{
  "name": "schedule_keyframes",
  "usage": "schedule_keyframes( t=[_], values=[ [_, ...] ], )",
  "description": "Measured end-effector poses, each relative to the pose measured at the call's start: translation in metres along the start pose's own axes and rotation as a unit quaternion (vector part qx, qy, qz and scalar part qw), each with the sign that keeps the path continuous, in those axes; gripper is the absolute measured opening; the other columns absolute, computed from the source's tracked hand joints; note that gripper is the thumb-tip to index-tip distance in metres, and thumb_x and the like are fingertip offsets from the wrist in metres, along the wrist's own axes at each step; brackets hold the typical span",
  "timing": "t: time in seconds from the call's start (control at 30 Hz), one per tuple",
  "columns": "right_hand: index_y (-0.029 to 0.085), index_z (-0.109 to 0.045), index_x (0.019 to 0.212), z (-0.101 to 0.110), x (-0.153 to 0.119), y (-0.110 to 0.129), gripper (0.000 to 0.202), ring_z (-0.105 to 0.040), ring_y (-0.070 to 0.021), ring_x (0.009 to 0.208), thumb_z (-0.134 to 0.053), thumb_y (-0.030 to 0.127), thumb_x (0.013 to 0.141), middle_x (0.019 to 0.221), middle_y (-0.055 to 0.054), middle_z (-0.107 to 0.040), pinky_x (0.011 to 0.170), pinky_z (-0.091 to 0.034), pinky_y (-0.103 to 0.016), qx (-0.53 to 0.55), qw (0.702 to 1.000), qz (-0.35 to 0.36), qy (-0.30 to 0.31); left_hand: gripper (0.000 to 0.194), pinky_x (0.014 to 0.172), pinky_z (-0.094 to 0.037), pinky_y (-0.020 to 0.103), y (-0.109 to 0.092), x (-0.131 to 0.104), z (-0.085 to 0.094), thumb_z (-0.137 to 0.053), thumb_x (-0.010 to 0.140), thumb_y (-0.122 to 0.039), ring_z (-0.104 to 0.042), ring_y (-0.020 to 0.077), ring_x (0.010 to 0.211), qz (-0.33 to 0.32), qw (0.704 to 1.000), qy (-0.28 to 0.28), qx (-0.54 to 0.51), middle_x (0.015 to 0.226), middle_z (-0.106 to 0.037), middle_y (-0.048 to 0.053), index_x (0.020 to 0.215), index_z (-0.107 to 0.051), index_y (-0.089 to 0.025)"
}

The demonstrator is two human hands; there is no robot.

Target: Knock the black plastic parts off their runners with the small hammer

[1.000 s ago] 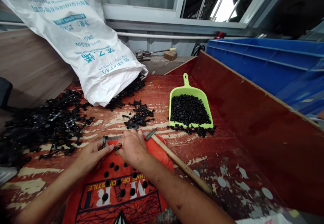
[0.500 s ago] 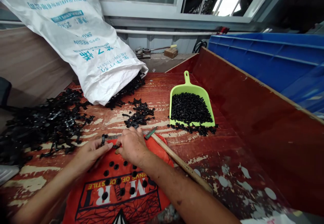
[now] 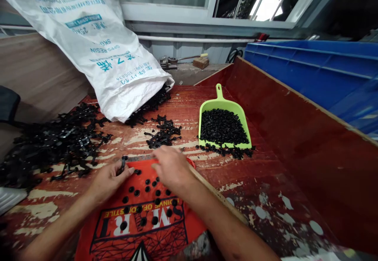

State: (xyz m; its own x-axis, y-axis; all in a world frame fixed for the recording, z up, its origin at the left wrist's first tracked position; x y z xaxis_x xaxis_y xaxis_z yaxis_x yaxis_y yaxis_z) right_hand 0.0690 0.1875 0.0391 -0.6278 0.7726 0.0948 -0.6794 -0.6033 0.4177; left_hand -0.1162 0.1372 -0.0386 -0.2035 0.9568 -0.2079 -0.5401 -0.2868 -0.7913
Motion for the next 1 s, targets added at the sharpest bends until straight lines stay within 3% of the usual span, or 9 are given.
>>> schedule_keyframes(
  t=[0.13, 0.23, 0.33, 0.47, 0.6, 0.7, 0.8, 0.93, 1.0],
  values=[
    [0.018, -0.068, 0.089, 0.039, -0.057, -0.062, 0.016, -0.059, -0.0266, 0.089, -0.058, 0.029, 0.096, 0.094, -0.01, -0.068, 0.081, -0.038, -0.039, -0.072, 0.992, -0.098, -0.015, 0.04, 0.053, -0.028, 0.025, 0.001, -0.002, -0.005, -0.059, 0.078, -0.053, -0.036, 0.0119, 0.053, 0.008, 1.0, 0.015, -0.016, 0.054, -0.04, -0.006, 0.062, -0.04, -0.022],
    [0.02, -0.065, 0.085, 0.03, -0.094, -0.1, 0.014, -0.061, -0.026, 0.084, -0.066, 0.034, 0.089, 0.091, -0.009, -0.069, 0.071, -0.036, -0.034, -0.09, 0.976, -0.184, 0.077, 0.039, 0.053, -0.029, 0.025, -0.002, -0.001, -0.004, -0.059, 0.076, -0.054, -0.038, 0.0127, 0.054, 0.006, 1.0, 0.011, -0.012, 0.054, -0.042, -0.006, 0.061, -0.042, -0.022],
    [0.021, -0.06, 0.078, 0.013, -0.107, -0.113, 0.016, -0.061, -0.0209, 0.072, -0.065, 0.033, 0.086, 0.082, -0.004, -0.069, 0.06, -0.031, -0.029, -0.035, 0.968, -0.208, 0.133, 0.038, 0.054, -0.028, 0.024, -0.006, -0.001, -0.002, -0.057, 0.077, -0.054, -0.04, 0.0128, 0.055, 0.001, 1.0, 0.001, 0.024, 0.054, -0.043, -0.006, 0.061, -0.044, -0.022],
    [0.022, -0.053, 0.08, 0.01, -0.103, -0.115, 0.017, -0.059, -0.0175, 0.069, -0.057, 0.034, 0.091, 0.079, -0.002, -0.067, 0.059, -0.033, -0.026, 0.006, 0.973, -0.192, 0.13, 0.04, 0.051, -0.026, 0.024, -0.007, -0.002, -0.005, -0.056, 0.075, -0.055, -0.034, 0.0113, 0.052, 0.014, 1.0, 0.015, -0.006, 0.053, -0.038, -0.007, 0.059, -0.038, -0.023],
    [0.023, -0.055, 0.102, 0.018, -0.104, -0.104, 0.013, -0.061, -0.0183, 0.071, -0.045, 0.026, 0.095, 0.083, -0.001, -0.067, 0.064, -0.041, -0.027, 0.093, 0.974, -0.183, 0.096, 0.038, 0.05, -0.027, 0.024, -0.004, -0.004, -0.01, -0.056, 0.074, -0.056, -0.037, 0.0121, 0.051, 0.044, 0.996, 0.048, -0.058, 0.054, -0.042, -0.007, 0.062, -0.042, -0.023],
    [0.028, -0.055, 0.128, 0.024, -0.104, -0.077, 0.034, -0.066, -0.0217, 0.084, -0.045, 0.025, 0.096, 0.095, -0.002, -0.072, 0.075, -0.047, -0.031, 0.154, 0.973, -0.159, 0.065, 0.035, 0.053, -0.031, 0.025, -0.006, -0.002, -0.006, -0.058, 0.073, -0.055, -0.045, 0.0153, 0.055, 0.042, 0.998, 0.047, -0.032, 0.056, -0.051, -0.004, 0.062, -0.049, -0.022],
    [0.035, -0.054, 0.136, 0.02, -0.102, -0.042, 0.041, -0.069, -0.0215, 0.091, -0.042, 0.025, 0.099, 0.106, -0.001, -0.074, 0.077, -0.051, -0.032, 0.187, 0.974, -0.111, 0.07, 0.034, 0.054, -0.034, 0.026, -0.008, 0.001, -0.002, -0.058, 0.072, -0.053, -0.051, 0.018, 0.06, 0.034, 0.999, 0.04, -0.008, 0.059, -0.055, -0.002, 0.061, -0.051, -0.022],
    [0.033, -0.045, 0.148, 0.022, -0.097, -0.009, 0.05, -0.069, -0.0233, 0.107, -0.037, 0.025, 0.1, 0.128, -0.004, -0.069, 0.089, -0.055, -0.038, 0.151, 0.987, -0.043, 0.026, 0.033, 0.052, -0.031, 0.026, -0.001, 0.002, -0.005, -0.06, 0.07, -0.052, -0.048, 0.0165, 0.056, 0.063, 0.996, 0.05, -0.031, 0.055, -0.053, -0.003, 0.061, -0.051, -0.022],
    [0.03, -0.041, 0.152, 0.025, -0.095, -0.001, 0.052, -0.069, -0.0234, 0.106, -0.035, 0.024, 0.101, 0.127, -0.007, -0.069, 0.091, -0.056, -0.039, 0.124, 0.992, -0.025, -0.011, 0.033, 0.052, -0.031, 0.025, 0.002, 0.0, -0.005, -0.062, 0.069, -0.052, -0.048, 0.016, 0.055, 0.076, 0.995, 0.052, -0.046, 0.054, -0.052, -0.004, 0.061, -0.053, -0.021]
  ],
)
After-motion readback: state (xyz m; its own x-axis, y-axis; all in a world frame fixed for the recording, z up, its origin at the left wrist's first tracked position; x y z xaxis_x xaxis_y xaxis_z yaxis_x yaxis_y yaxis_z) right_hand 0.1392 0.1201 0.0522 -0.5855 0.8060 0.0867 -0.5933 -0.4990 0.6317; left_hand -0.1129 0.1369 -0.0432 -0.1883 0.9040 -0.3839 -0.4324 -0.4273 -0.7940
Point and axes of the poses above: each hand's wrist, its own x-axis towards the middle knuckle, its own z-axis out of the back of the hand, y = z × x, the point moved 10 cm from there along x, towards the middle knuckle
